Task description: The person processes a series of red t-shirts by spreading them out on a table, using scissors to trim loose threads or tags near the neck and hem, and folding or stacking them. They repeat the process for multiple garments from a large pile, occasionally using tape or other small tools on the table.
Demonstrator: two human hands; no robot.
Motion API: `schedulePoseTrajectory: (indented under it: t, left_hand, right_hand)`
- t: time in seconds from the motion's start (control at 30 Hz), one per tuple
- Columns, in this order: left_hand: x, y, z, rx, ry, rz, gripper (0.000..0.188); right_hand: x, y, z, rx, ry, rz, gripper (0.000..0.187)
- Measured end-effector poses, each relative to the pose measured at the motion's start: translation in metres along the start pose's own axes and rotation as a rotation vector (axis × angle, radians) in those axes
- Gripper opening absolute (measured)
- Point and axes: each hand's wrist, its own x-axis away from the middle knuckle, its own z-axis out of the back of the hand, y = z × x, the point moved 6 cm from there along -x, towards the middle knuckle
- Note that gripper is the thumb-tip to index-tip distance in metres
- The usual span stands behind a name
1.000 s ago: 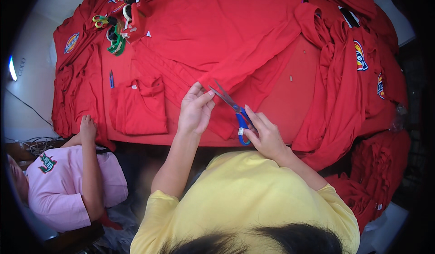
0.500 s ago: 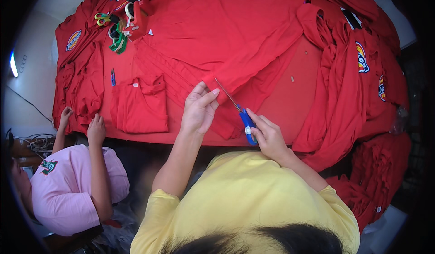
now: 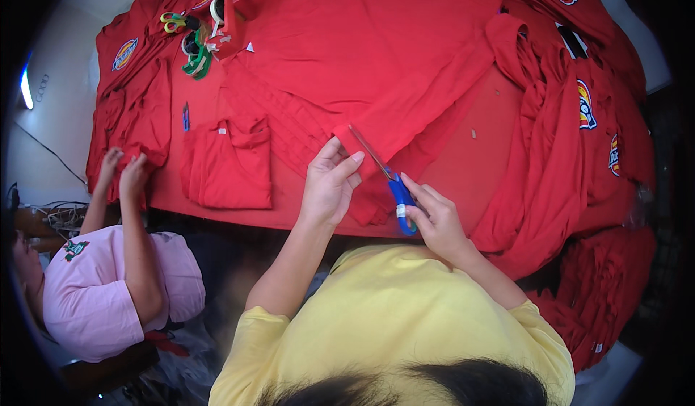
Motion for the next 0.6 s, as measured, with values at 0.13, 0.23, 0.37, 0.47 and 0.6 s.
schedulePoseTrajectory:
  t: [0.13, 0.23, 0.37, 0.47, 0.6]
  left_hand:
    - [-0.001, -0.004, 0.005, -0.015, -0.007, 0.012, 0.041]
    - [-0.001, -0.007, 0.005, -0.044, -0.049, 0.031, 0.05]
    - [0.005, -0.011, 0.001, -0.117, -0.098, 0.085, 0.058]
    - [0.007, -0.014, -0.001, -0.122, -0.108, 0.092, 0.053]
    - [-0.004, -0.012, 0.013, 0.013, -0.066, 0.043, 0.041]
  right_hand:
    - [0.004, 0.001, 0.003, 0.061, -0.03, -0.013, 0.051]
    - [0.002, -0.015, 0.006, 0.09, -0.044, 0.018, 0.05]
    - [-0.002, -0.005, 0.007, 0.01, -0.033, 0.011, 0.05]
    - [-0.002, 0.005, 0.009, -0.045, -0.039, -0.049, 0.049]
    - [0.002, 0.014, 0.009, -0.048, -0.069, -0.108, 0.05]
